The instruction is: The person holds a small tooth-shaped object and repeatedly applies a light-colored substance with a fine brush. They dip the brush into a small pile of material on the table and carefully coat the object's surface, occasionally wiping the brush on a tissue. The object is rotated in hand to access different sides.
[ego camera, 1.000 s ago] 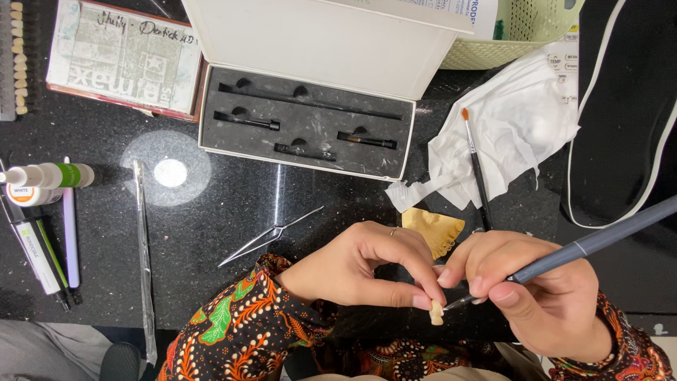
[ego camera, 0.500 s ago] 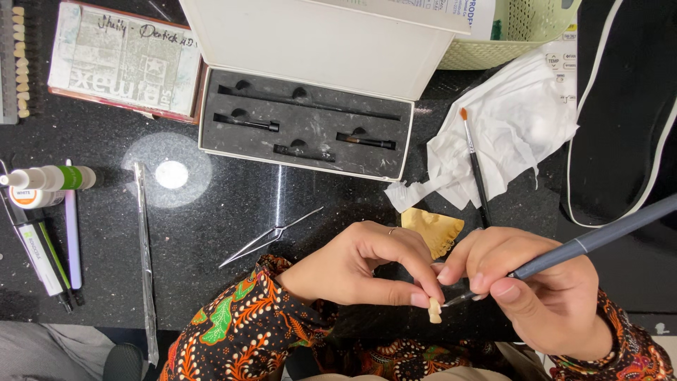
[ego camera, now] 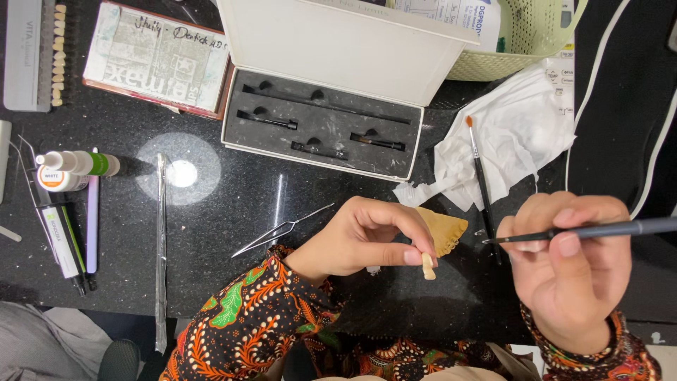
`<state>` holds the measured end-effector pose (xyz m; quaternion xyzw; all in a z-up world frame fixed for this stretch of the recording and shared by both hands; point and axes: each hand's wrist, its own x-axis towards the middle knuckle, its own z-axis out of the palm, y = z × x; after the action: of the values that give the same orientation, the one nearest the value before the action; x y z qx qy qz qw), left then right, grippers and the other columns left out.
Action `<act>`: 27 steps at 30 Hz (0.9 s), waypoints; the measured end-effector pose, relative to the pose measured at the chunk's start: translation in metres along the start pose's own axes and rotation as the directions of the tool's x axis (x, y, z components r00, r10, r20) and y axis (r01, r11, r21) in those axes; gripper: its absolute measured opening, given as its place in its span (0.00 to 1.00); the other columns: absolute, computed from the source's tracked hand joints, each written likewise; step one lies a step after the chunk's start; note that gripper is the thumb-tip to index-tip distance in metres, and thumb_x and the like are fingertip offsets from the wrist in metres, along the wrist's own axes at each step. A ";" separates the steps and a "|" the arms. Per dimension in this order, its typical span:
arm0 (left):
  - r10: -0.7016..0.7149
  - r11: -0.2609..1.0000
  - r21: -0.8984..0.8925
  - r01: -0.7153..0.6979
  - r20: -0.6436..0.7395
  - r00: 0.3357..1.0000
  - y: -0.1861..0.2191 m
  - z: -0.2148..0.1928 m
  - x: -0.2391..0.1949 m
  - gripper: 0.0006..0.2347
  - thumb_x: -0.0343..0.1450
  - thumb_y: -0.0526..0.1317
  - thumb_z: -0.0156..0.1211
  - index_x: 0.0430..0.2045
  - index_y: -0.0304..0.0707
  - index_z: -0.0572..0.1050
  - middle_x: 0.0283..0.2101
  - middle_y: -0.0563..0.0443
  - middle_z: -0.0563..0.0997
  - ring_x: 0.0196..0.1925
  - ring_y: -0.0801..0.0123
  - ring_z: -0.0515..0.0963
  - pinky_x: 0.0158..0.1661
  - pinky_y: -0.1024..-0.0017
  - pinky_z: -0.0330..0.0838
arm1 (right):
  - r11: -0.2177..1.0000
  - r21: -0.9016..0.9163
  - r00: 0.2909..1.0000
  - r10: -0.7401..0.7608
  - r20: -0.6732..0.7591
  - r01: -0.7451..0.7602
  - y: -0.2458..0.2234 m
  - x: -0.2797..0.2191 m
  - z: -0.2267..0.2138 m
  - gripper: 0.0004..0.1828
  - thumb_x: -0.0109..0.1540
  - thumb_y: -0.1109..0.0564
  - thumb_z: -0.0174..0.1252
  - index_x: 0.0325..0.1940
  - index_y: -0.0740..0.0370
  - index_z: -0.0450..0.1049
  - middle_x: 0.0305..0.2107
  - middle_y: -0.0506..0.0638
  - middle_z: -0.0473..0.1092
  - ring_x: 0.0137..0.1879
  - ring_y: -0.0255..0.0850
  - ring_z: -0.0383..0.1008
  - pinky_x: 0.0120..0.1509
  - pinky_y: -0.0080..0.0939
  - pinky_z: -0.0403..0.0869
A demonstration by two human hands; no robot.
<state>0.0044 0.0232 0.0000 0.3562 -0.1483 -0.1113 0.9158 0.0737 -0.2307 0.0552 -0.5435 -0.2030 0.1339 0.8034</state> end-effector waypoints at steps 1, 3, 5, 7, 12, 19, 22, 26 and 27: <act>0.000 1.000 0.008 0.000 0.002 1.000 -0.001 0.000 0.001 0.02 0.76 0.27 0.64 0.40 0.26 0.80 0.42 0.45 0.83 0.48 0.68 0.82 0.55 0.71 0.75 | 0.999 0.024 1.000 -0.025 0.000 0.025 0.004 -0.005 0.000 0.05 0.74 0.60 0.54 0.52 0.62 0.67 0.31 0.54 0.67 0.35 0.37 0.64 0.40 0.40 0.66; -0.013 1.000 0.017 0.013 0.011 1.000 -0.004 0.002 0.001 0.02 0.76 0.27 0.64 0.40 0.26 0.80 0.42 0.45 0.83 0.48 0.68 0.82 0.55 0.71 0.75 | 0.997 0.061 0.997 -0.057 0.049 0.054 0.012 -0.013 -0.001 0.04 0.75 0.60 0.55 0.52 0.62 0.67 0.35 0.55 0.70 0.40 0.40 0.69 0.46 0.45 0.71; -0.049 0.999 0.009 0.049 0.021 0.999 -0.008 0.004 0.001 0.02 0.77 0.27 0.64 0.40 0.26 0.80 0.43 0.44 0.83 0.49 0.68 0.81 0.56 0.71 0.74 | 0.990 0.132 0.995 -0.053 0.087 0.042 0.021 -0.020 -0.006 0.05 0.75 0.61 0.56 0.54 0.63 0.69 0.39 0.57 0.72 0.47 0.44 0.73 0.50 0.49 0.75; -0.071 0.997 -0.027 0.072 0.046 0.996 -0.011 0.006 0.000 0.02 0.77 0.27 0.64 0.40 0.26 0.80 0.43 0.44 0.83 0.50 0.67 0.82 0.57 0.70 0.74 | 0.983 0.182 0.994 -0.031 0.108 0.011 0.029 -0.025 -0.012 0.06 0.75 0.61 0.57 0.55 0.65 0.70 0.41 0.59 0.74 0.51 0.47 0.76 0.54 0.53 0.77; -0.085 0.992 -0.084 0.089 0.053 0.995 -0.011 0.006 -0.002 0.02 0.77 0.28 0.64 0.40 0.26 0.80 0.43 0.44 0.84 0.50 0.66 0.82 0.57 0.70 0.74 | 0.974 0.227 0.989 -0.038 0.142 0.005 0.040 -0.032 -0.018 0.07 0.74 0.62 0.58 0.55 0.67 0.73 0.44 0.61 0.76 0.57 0.53 0.78 0.64 0.62 0.77; -0.076 0.995 -0.066 0.079 0.047 0.996 -0.012 0.008 -0.003 0.01 0.78 0.28 0.64 0.41 0.27 0.81 0.43 0.44 0.84 0.50 0.67 0.82 0.70 0.66 0.68 | 0.972 0.232 0.985 -0.012 0.169 -0.028 0.042 -0.043 -0.019 0.09 0.72 0.63 0.57 0.57 0.66 0.70 0.47 0.63 0.74 0.63 0.61 0.75 0.72 0.70 0.71; -0.050 0.998 -0.042 0.052 0.058 0.997 -0.013 0.007 -0.003 0.01 0.79 0.28 0.64 0.41 0.27 0.80 0.43 0.44 0.84 0.50 0.67 0.82 0.70 0.67 0.66 | 0.969 0.246 0.983 -0.011 0.182 -0.035 0.040 -0.042 -0.017 0.08 0.74 0.62 0.56 0.56 0.66 0.69 0.47 0.63 0.75 0.63 0.61 0.76 0.73 0.70 0.71; -0.091 0.989 -0.113 0.095 0.048 0.995 -0.012 0.003 -0.002 0.01 0.77 0.28 0.64 0.39 0.28 0.80 0.42 0.43 0.83 0.48 0.65 0.82 0.55 0.68 0.75 | 0.974 0.219 0.986 -0.084 0.141 0.051 0.029 -0.022 -0.023 0.07 0.74 0.61 0.56 0.56 0.64 0.69 0.43 0.61 0.77 0.61 0.55 0.78 0.74 0.70 0.73; -0.082 0.990 -0.115 0.086 0.034 0.996 -0.012 0.002 -0.002 0.01 0.76 0.27 0.64 0.39 0.28 0.80 0.42 0.43 0.83 0.48 0.65 0.82 0.55 0.68 0.75 | 0.981 0.180 0.988 -0.100 0.118 0.078 0.027 -0.012 -0.029 0.07 0.75 0.61 0.55 0.56 0.63 0.68 0.43 0.61 0.77 0.60 0.53 0.79 0.73 0.68 0.74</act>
<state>0.0006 0.0142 -0.0076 0.3064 -0.1398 -0.1634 0.9273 0.0769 -0.2495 0.0189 -0.4516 -0.2650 0.1491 0.8388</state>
